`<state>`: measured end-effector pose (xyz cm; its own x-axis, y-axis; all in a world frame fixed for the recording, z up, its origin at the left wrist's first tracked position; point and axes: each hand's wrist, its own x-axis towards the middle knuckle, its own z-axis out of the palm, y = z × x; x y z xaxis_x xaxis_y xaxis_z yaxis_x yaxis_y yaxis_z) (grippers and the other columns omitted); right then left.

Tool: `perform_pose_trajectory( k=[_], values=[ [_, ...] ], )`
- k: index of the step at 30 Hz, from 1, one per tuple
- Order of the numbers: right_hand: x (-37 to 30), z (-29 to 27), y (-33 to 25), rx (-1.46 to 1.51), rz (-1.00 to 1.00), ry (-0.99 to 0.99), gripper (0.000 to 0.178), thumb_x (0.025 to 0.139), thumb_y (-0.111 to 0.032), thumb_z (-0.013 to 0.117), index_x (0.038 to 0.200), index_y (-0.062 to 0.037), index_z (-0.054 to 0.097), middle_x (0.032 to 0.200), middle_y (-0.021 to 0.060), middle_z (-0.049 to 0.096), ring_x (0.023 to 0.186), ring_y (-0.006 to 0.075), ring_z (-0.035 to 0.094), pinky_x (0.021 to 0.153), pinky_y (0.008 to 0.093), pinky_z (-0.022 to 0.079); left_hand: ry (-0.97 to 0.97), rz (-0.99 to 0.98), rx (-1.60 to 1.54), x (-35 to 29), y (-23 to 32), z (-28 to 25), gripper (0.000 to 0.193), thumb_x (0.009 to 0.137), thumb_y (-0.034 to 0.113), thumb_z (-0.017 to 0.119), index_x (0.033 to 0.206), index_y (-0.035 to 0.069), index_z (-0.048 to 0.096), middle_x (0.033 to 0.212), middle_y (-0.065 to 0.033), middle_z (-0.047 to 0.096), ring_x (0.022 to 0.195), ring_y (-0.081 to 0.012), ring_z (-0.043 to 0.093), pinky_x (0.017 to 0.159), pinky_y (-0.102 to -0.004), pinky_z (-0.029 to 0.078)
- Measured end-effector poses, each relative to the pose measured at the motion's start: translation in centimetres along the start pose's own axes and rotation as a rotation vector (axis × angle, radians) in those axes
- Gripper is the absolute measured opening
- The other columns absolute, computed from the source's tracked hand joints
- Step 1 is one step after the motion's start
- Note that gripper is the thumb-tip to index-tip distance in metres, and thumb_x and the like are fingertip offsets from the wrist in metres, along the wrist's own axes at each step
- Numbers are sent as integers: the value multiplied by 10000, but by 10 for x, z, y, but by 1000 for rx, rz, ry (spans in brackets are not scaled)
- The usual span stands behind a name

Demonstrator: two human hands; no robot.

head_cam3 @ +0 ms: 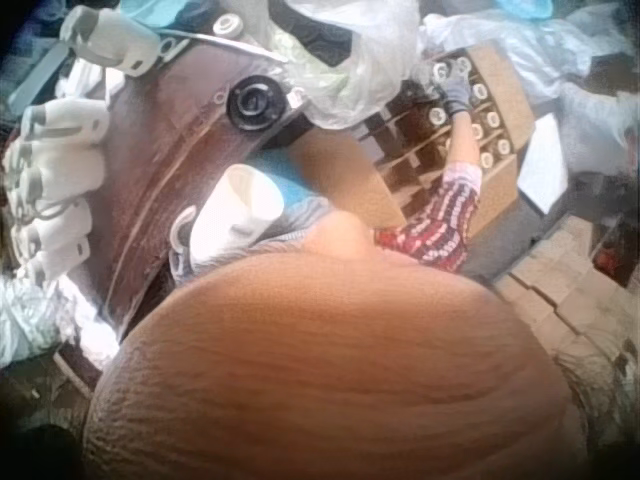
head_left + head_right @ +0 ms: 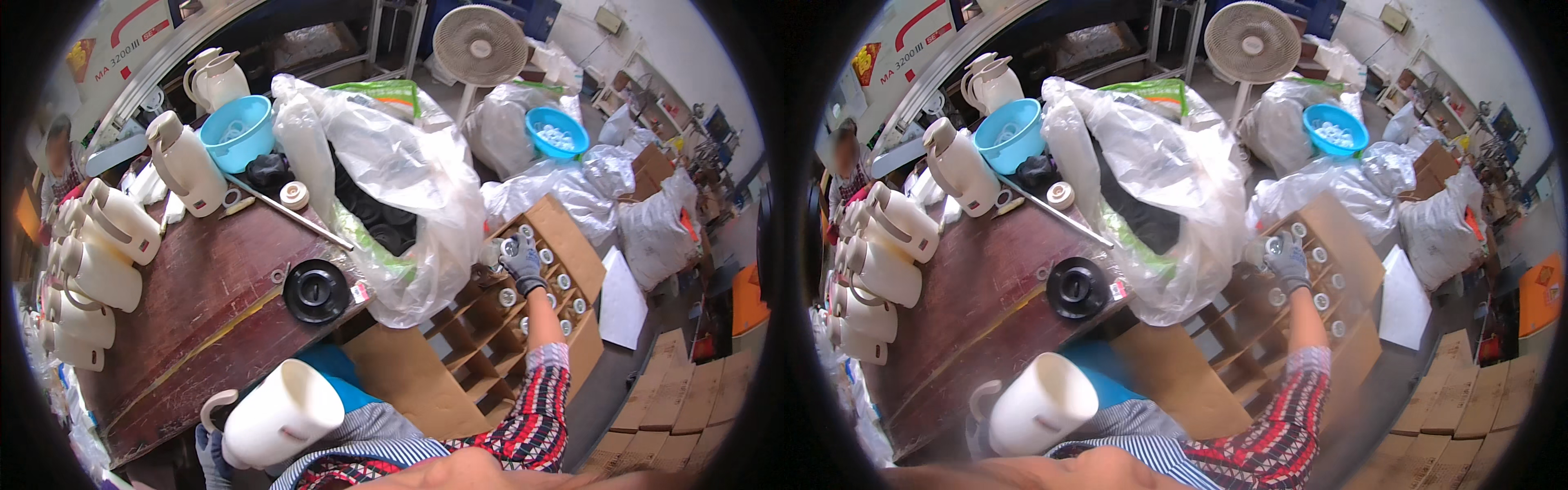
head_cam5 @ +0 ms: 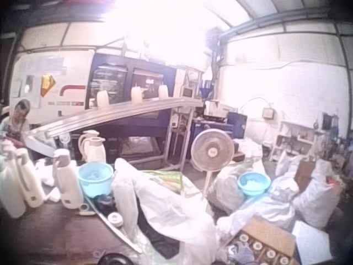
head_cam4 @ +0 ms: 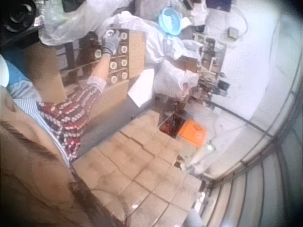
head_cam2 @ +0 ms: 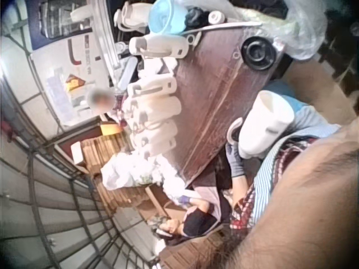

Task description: The person assembles white thermos bottles at a workbench. They insert a black inner liner into the bottle, place a black lid on top, and tighten it by hand. The person repeats this process for multiple bottles, placing each completed unit on the table.

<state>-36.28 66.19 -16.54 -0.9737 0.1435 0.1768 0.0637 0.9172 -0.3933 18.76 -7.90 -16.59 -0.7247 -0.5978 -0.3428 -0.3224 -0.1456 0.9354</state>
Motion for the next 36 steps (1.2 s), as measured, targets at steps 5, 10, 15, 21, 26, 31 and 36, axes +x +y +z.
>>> perform_pose_trajectory(
  k=[5,10,15,21,26,31,36],
  values=[
    [-48,-230,-128,107,-373,83,620,716,-250,813,1288,-109,619,1159,162,616,1059,370,641,928,453,525,234,220,994,23,61,89,510,919,143,695,1368,-30,527,1337,-219,575,1195,-365,587,1026,-442,479],
    [-115,-304,-274,353,-660,-82,680,702,-215,835,1320,-36,617,1152,131,612,1083,297,621,981,393,489,-323,785,495,-33,247,263,1202,675,303,956,1602,-25,265,1633,-237,334,1481,-376,376,1234,-479,283],
    [-163,-283,-362,694,-878,-144,746,751,-220,868,1406,-8,580,1206,152,654,1096,270,660,944,375,522,-574,1261,267,-35,291,374,1338,613,405,999,1598,-54,219,1595,-263,350,1495,-392,361,1228,-478,272],
    [-219,-175,-337,1517,-461,-281,1123,849,-645,722,1620,12,238,1627,204,351,1493,327,369,1238,488,291,-618,938,-368,4,194,350,1468,625,369,996,1646,10,4,1688,-188,192,1556,-323,245,1259,-479,200],
    [-314,-72,-297,2153,48,-1031,1192,812,-897,500,1669,-149,143,1705,137,207,1554,366,223,1245,567,245,-590,541,-533,-8,159,349,1383,691,387,961,1657,45,31,1709,-179,150,1575,-313,191,1262,-475,178],
    [-307,-53,-270,844,-373,-405,915,874,-585,641,1592,-127,304,1602,166,357,1403,347,433,1095,524,435,-486,1095,31,-3,178,274,1124,850,396,831,1649,26,132,1703,-222,195,1572,-372,207,1276,-479,151],
    [-259,9,-147,499,-627,-381,685,903,-271,767,1485,-55,477,1465,184,553,1257,327,616,1006,447,523,169,439,1199,36,106,134,595,860,383,761,1371,119,607,1557,-193,417,1480,-439,300,1157,-609,319]
  ],
)
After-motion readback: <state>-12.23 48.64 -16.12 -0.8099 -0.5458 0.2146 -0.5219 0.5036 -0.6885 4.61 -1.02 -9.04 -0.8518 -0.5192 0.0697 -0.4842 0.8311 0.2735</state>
